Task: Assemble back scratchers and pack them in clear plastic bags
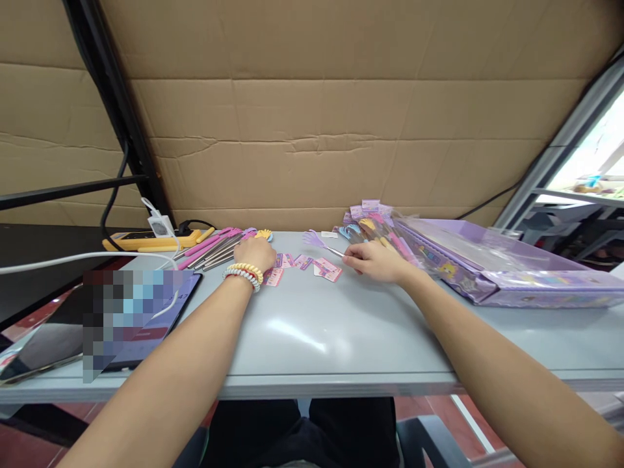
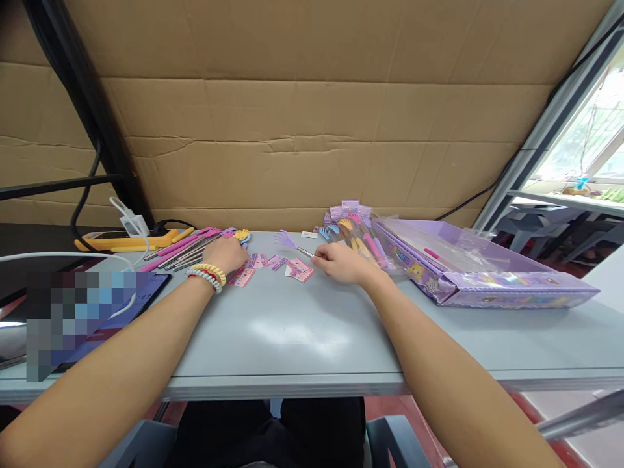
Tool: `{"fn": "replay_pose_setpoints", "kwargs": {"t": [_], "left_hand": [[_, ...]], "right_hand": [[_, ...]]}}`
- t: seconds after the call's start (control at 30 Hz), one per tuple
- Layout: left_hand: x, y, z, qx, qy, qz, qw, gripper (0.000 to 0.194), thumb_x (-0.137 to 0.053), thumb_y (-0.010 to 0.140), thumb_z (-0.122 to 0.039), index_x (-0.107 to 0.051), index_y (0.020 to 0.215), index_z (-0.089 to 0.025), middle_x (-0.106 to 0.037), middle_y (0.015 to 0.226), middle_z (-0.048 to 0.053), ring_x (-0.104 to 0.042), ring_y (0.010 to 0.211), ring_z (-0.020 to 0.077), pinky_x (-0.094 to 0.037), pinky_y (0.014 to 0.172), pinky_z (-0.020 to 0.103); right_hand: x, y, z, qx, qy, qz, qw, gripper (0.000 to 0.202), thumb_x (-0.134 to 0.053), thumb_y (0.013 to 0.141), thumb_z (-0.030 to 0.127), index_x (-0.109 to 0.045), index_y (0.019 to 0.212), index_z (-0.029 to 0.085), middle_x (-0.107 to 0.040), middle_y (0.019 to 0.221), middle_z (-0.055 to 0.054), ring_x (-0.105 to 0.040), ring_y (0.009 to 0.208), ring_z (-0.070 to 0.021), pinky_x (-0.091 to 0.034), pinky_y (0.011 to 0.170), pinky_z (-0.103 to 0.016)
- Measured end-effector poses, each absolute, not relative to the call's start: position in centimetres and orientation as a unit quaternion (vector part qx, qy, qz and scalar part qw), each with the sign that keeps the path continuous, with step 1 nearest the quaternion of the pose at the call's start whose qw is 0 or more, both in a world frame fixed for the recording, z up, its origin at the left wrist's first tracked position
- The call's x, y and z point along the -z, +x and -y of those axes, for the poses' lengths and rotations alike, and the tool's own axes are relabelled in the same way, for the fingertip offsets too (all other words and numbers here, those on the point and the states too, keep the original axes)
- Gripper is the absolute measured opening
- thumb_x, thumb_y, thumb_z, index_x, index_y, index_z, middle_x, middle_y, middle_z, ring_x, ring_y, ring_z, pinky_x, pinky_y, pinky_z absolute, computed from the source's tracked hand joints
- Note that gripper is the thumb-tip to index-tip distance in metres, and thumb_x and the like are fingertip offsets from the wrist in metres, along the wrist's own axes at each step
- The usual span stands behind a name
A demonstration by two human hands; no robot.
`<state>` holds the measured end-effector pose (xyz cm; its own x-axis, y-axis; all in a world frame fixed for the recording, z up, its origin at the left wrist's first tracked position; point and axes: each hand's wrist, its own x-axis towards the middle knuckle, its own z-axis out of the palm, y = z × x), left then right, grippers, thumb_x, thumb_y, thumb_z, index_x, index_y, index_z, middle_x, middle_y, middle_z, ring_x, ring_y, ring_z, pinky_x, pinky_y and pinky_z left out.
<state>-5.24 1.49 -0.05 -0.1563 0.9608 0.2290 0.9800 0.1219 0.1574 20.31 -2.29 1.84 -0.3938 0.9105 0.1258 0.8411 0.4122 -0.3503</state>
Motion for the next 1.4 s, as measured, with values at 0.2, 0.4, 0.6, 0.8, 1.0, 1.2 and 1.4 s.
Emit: {"fn": "replay_pose_setpoints", "kwargs": {"t": [0.2,0.4,0.6,0.8,1.0,1.2,1.4], "left_hand": [[0.02,-5.3,-1.53,0.143,-0.649,0.747,0.023,0.037,-0.047,0.072,-0.026,-0.066,0.1,-0.012,-0.065,0.105,0.021,-0.057,0.106,0.0328,-0.046,0.083,0.041],[0.0,-5.27,-1.48,0.139,-0.651,0.746,0.017,0.036,-0.046,0.072,-0.026,-0.066,0.099,-0.011,-0.064,0.106,0.021,-0.056,0.108,0.0334,-0.046,0.083,0.041],[-0.03,-5.22,-1.37,0.14,-0.654,0.743,0.016,0.036,-0.046,0.072,-0.026,-0.065,0.099,-0.011,-0.064,0.106,0.021,-0.055,0.108,0.0341,-0.045,0.084,0.043],[0.01,-5.21,-1.38,0.147,-0.649,0.746,0.011,0.04,-0.046,0.073,-0.026,-0.062,0.105,-0.01,-0.063,0.108,0.021,-0.055,0.109,0.0335,-0.045,0.085,0.042],[0.0,-5.1,-1.44,0.183,-0.642,0.742,0.055,0.042,-0.04,0.078,-0.024,-0.058,0.112,-0.007,-0.057,0.114,0.023,-0.054,0.108,0.0335,-0.045,0.085,0.043],[-0.3,-4.77,-1.38,0.21,-0.72,0.656,0.087,0.033,-0.038,0.081,-0.022,-0.064,0.099,-0.016,-0.063,0.105,0.014,-0.058,0.1,0.0261,-0.046,0.083,0.036],[-0.51,-4.62,-1.3,0.2,-0.734,0.646,0.063,0.027,-0.043,0.077,-0.019,-0.069,0.082,-0.02,-0.069,0.088,0.01,-0.061,0.088,0.0246,-0.046,0.075,0.034]], "right_hand": [[-1.78,20.35,2.15,-0.107,-0.526,0.83,0.148,0.029,-0.042,0.081,0.041,-0.054,0.067,0.018,-0.057,0.062,-0.001,-0.046,0.056,-0.0128,-0.031,0.053,-0.025],[-1.81,20.37,2.23,-0.097,-0.526,0.833,0.145,0.033,-0.043,0.081,0.046,-0.056,0.07,0.018,-0.055,0.063,-0.001,-0.046,0.057,-0.0126,-0.03,0.053,-0.025],[-1.94,20.26,2.32,-0.087,-0.525,0.834,0.146,0.03,-0.044,0.081,0.043,-0.056,0.07,0.018,-0.054,0.063,-0.001,-0.044,0.057,-0.0122,-0.028,0.052,-0.025],[-1.98,20.25,2.26,-0.103,-0.526,0.832,0.144,0.032,-0.038,0.084,0.038,-0.053,0.064,0.018,-0.057,0.06,-0.002,-0.045,0.054,-0.012,-0.03,0.054,-0.026],[-1.89,20.35,2.11,-0.104,-0.535,0.827,0.136,0.031,-0.035,0.086,0.036,-0.057,0.073,0.017,-0.06,0.064,-0.002,-0.049,0.058,-0.0128,-0.033,0.056,-0.025],[-1.97,20.27,2.16,-0.109,-0.542,0.823,0.13,0.031,-0.035,0.086,0.035,-0.058,0.078,0.017,-0.06,0.065,-0.002,-0.05,0.06,-0.0133,-0.033,0.057,-0.025],[-1.8,20.43,1.85,-0.096,-0.55,0.823,0.108,0.033,-0.035,0.086,0.036,-0.06,0.079,0.016,-0.057,0.065,-0.003,-0.049,0.06,-0.0142,-0.033,0.056,-0.025]]}}
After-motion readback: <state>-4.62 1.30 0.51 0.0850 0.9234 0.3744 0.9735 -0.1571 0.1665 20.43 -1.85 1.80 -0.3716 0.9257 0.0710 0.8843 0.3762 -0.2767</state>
